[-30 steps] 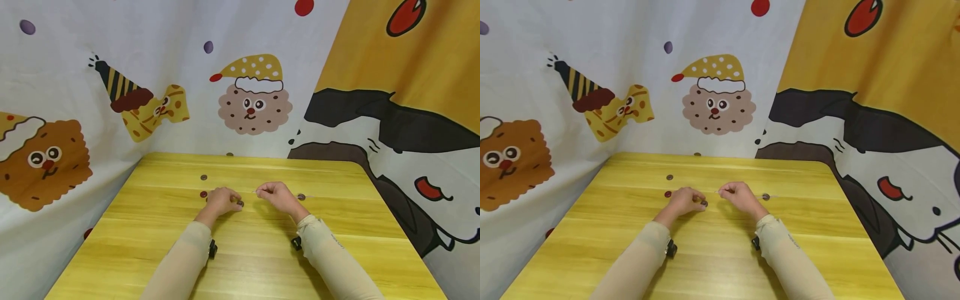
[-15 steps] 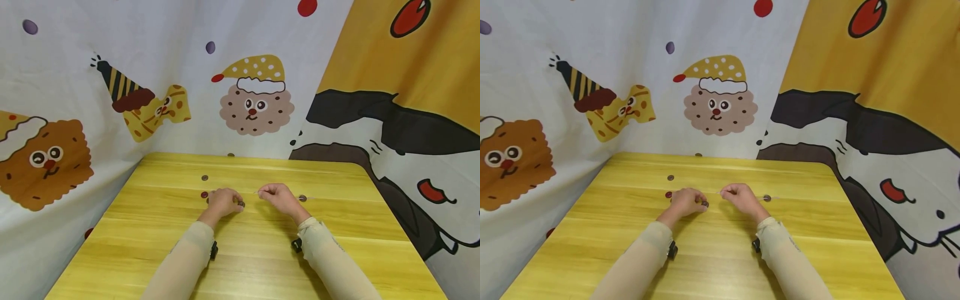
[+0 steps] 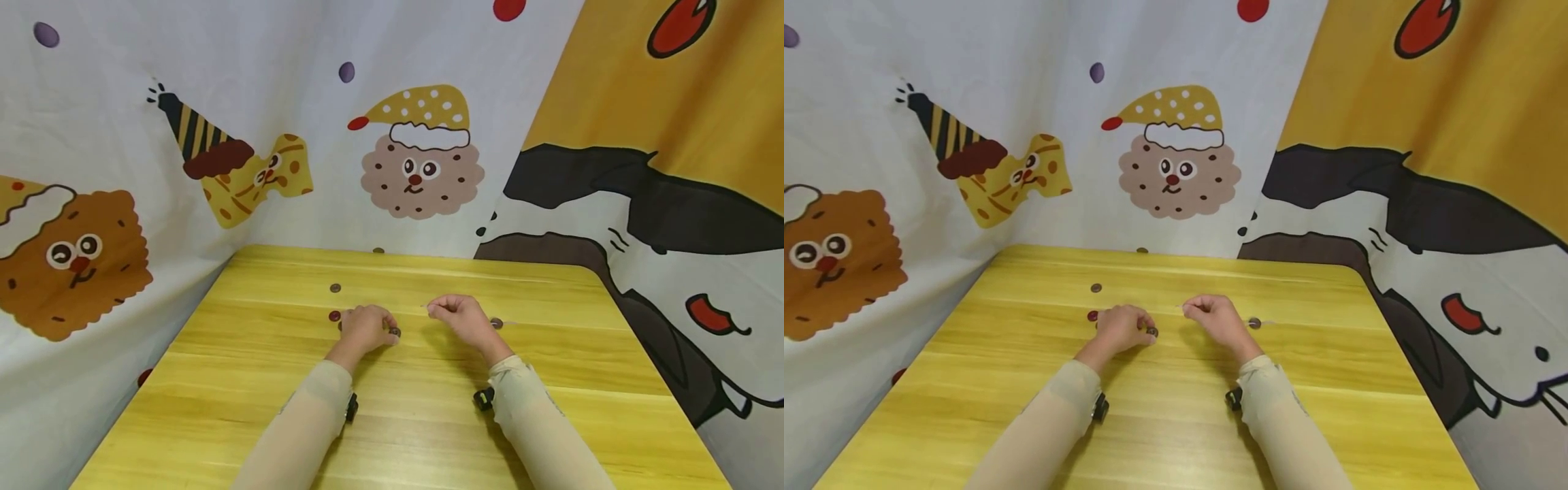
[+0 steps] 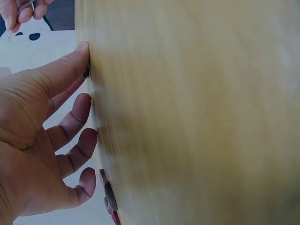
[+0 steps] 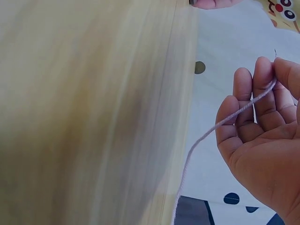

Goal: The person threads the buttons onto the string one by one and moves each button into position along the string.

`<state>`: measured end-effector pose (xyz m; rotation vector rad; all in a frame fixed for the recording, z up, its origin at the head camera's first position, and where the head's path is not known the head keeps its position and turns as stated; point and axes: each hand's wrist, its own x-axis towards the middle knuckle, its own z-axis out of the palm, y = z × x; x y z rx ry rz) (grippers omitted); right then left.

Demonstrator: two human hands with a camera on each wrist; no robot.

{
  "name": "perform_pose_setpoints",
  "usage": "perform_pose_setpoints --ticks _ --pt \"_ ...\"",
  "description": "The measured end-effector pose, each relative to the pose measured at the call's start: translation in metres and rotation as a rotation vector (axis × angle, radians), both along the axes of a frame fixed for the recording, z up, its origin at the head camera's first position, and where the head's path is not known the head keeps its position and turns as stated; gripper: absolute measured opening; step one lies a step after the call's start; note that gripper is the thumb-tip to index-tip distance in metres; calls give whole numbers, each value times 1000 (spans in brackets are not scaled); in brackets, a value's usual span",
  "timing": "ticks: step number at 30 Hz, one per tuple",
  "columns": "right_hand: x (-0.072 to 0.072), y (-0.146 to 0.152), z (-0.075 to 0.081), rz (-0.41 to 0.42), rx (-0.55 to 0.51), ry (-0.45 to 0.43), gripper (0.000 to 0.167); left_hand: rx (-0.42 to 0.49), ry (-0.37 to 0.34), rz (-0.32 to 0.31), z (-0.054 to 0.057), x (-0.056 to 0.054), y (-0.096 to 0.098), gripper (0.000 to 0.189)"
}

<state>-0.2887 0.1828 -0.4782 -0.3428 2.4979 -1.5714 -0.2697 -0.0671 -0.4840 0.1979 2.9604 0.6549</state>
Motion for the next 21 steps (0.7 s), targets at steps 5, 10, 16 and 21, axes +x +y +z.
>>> perform_pose_setpoints --ticks 5,10,16,21 --pt "2 -1 2 3 -18 -14 35 -38 12 3 0 1 1 24" --pt "4 -1 2 10 -16 -19 36 -84 22 -10 -1 2 3 26" --pt "4 -1 2 10 -7 -21 35 -84 19 -12 1 4 5 26" --pt "3 -2 2 2 -15 -21 34 -63 26 -10 1 4 6 26"
